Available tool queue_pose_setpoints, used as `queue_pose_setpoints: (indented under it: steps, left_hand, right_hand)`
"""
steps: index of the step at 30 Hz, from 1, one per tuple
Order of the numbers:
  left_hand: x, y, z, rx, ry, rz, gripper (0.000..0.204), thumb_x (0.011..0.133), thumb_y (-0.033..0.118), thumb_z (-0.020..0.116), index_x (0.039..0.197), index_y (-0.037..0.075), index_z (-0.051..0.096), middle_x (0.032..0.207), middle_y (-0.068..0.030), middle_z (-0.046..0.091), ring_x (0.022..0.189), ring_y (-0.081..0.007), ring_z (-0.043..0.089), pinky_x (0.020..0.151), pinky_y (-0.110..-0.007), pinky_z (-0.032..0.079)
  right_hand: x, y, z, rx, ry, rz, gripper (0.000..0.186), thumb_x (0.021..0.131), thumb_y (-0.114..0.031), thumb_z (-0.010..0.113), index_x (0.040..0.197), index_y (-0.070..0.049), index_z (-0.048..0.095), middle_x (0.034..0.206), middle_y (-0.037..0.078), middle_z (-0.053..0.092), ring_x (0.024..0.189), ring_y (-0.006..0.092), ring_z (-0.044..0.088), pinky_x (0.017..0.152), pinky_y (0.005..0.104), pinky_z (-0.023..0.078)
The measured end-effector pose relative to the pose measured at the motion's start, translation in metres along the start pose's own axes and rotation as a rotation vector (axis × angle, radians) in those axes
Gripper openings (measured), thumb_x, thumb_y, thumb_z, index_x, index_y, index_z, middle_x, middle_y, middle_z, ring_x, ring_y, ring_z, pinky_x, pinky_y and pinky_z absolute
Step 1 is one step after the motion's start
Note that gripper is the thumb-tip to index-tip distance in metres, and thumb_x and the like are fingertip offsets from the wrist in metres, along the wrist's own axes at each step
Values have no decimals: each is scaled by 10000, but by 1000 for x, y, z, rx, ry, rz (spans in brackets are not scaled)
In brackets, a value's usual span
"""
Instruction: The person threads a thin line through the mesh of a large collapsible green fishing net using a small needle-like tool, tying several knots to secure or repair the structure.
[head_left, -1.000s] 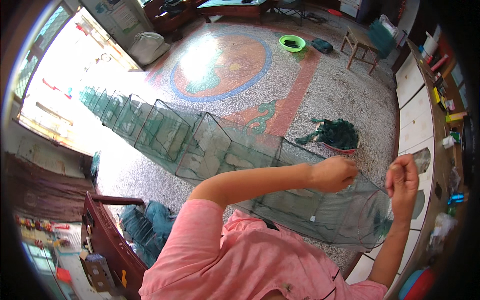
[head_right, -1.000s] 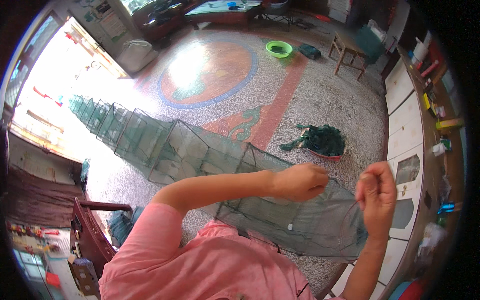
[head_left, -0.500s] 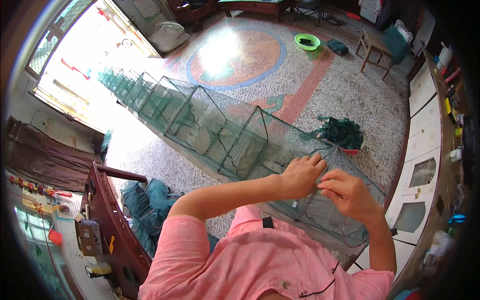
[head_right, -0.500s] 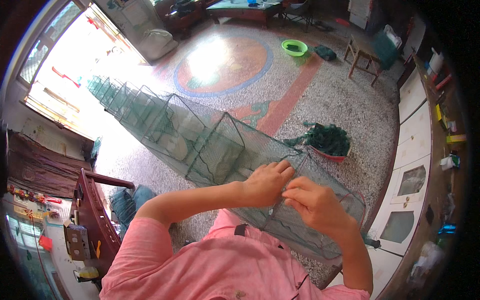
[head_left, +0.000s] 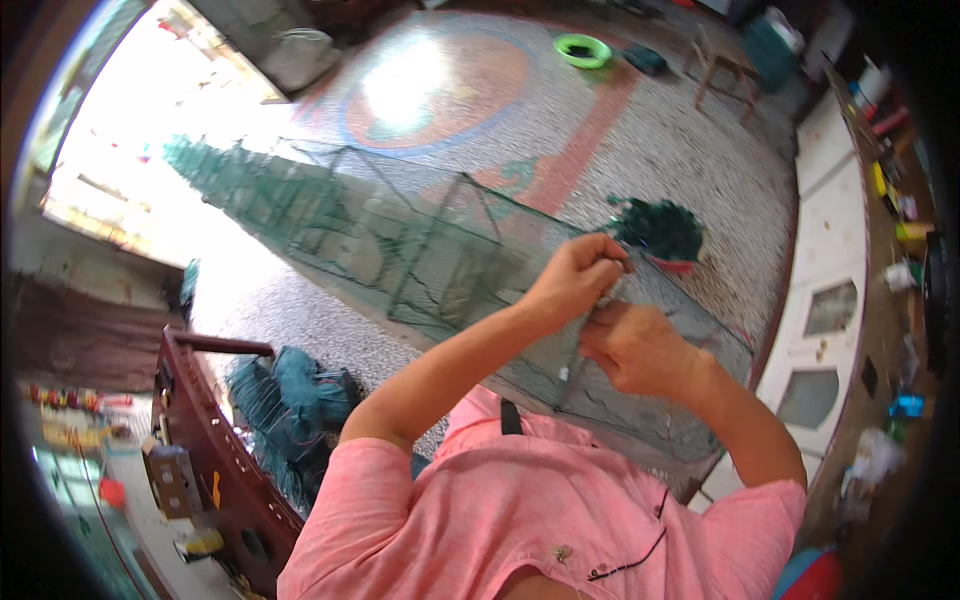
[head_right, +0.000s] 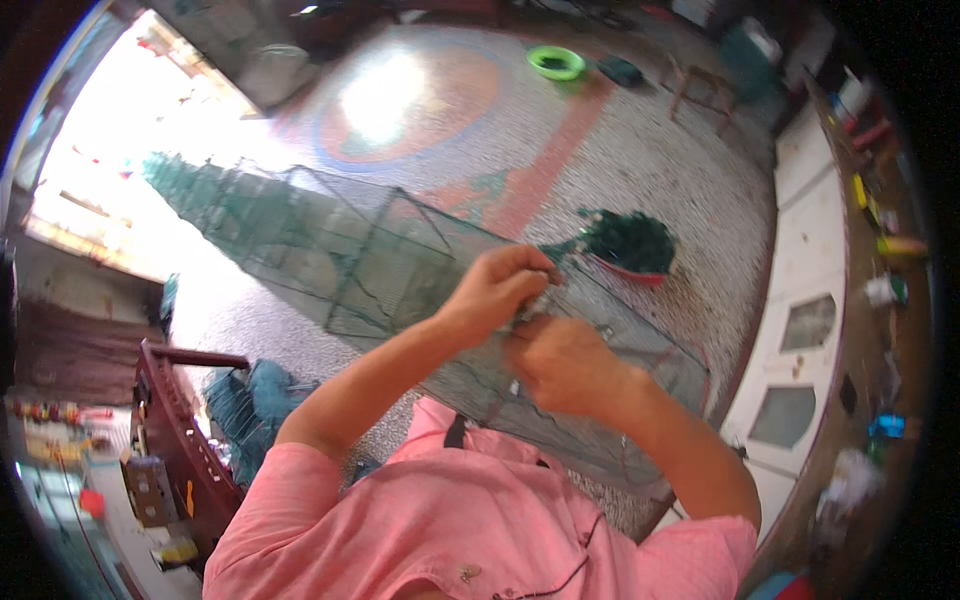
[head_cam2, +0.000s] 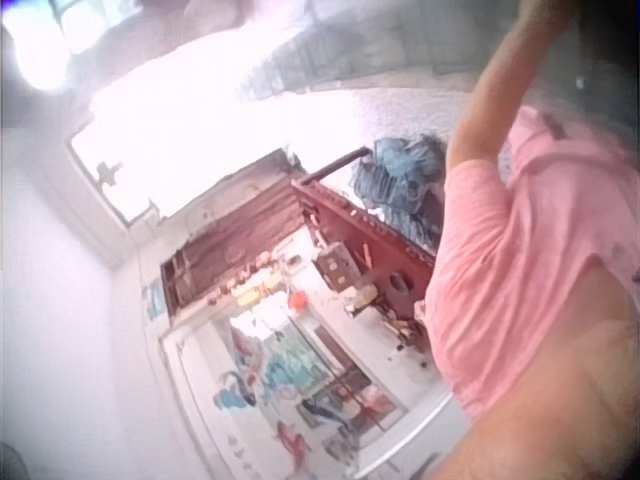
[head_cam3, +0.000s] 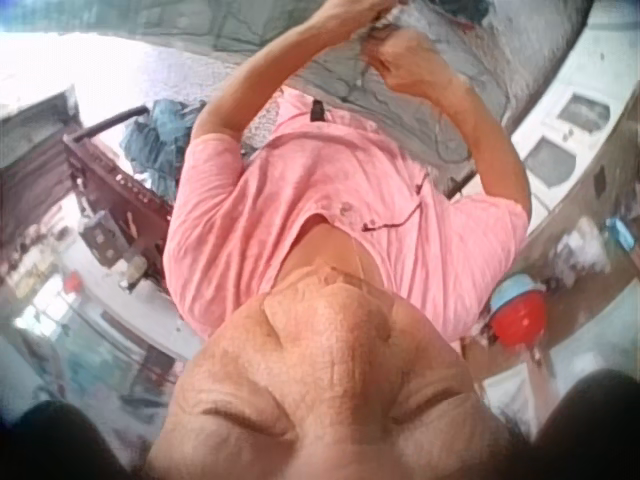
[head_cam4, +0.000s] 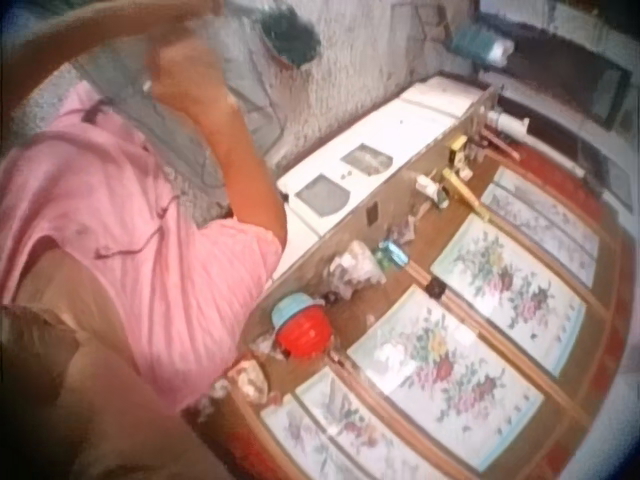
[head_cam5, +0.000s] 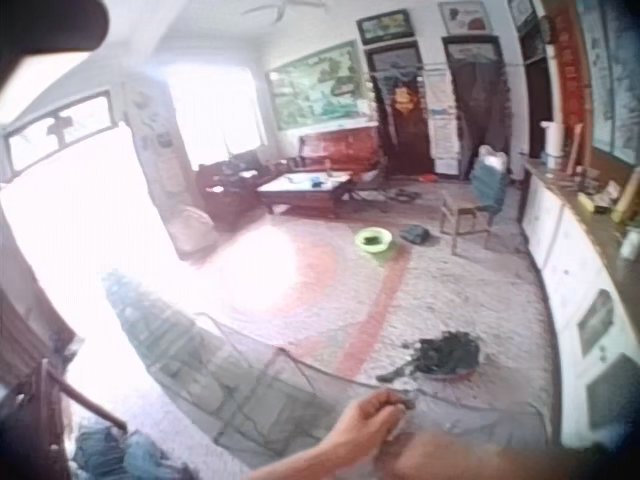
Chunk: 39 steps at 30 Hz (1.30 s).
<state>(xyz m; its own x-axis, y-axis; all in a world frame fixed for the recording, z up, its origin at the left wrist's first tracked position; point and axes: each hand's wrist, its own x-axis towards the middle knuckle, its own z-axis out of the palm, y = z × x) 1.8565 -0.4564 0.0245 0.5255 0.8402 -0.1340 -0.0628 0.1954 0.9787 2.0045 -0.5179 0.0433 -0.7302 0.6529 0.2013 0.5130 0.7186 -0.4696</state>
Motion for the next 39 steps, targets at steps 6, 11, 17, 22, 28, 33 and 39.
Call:
queue_pose_setpoints:
  steps: [6,11,17,22,28,33,39]
  left_hand:
    - [-2,4,4,15,-123,-86,210,842,67,495,999,15,624,935,-16,632,714,-46,482,645,-188,406]
    - [4,-1,-12,169,-236,-1,273,862,73,495,1103,15,608,1039,-29,605,895,-74,497,802,-211,409]
    - [0,-10,-14,433,-185,144,248,860,42,559,1098,57,627,974,-17,585,847,-95,511,767,-229,418]
    - [-7,-12,-1,634,-42,422,235,815,23,618,1039,80,660,848,-54,521,811,-171,530,713,-268,431]
    - [-11,-10,4,721,9,487,219,796,26,643,1007,76,673,951,-81,524,868,-216,547,730,-296,450]
    - [-13,-14,6,696,68,470,232,798,21,641,1015,93,676,1023,-105,512,926,-225,557,787,-296,459]
    - [-17,-17,11,574,119,393,190,798,54,652,981,88,684,1069,-148,501,953,-266,561,817,-316,468]
  right_hand:
    - [-1,1,7,12,35,-36,93,724,-113,632,729,-64,553,705,103,549,741,294,566,625,400,448]
    - [0,5,-1,106,105,-28,73,785,-129,588,760,-61,577,730,93,563,688,280,581,570,365,459]
    - [2,-7,-46,674,639,255,103,882,-100,577,947,-34,533,795,55,570,727,143,577,671,250,462]
    - [-9,34,-77,435,636,337,98,870,-86,588,935,-23,549,773,25,527,729,125,540,657,235,430]
    - [-24,76,-68,97,385,459,46,796,-73,647,809,-34,627,788,27,569,757,159,544,674,258,434]
    - [-18,91,-48,222,306,403,47,776,-76,669,786,-33,651,765,17,583,765,151,560,683,255,446]
    - [-8,93,-41,551,240,458,67,815,-101,659,854,-49,644,794,-30,587,779,69,557,708,227,460]
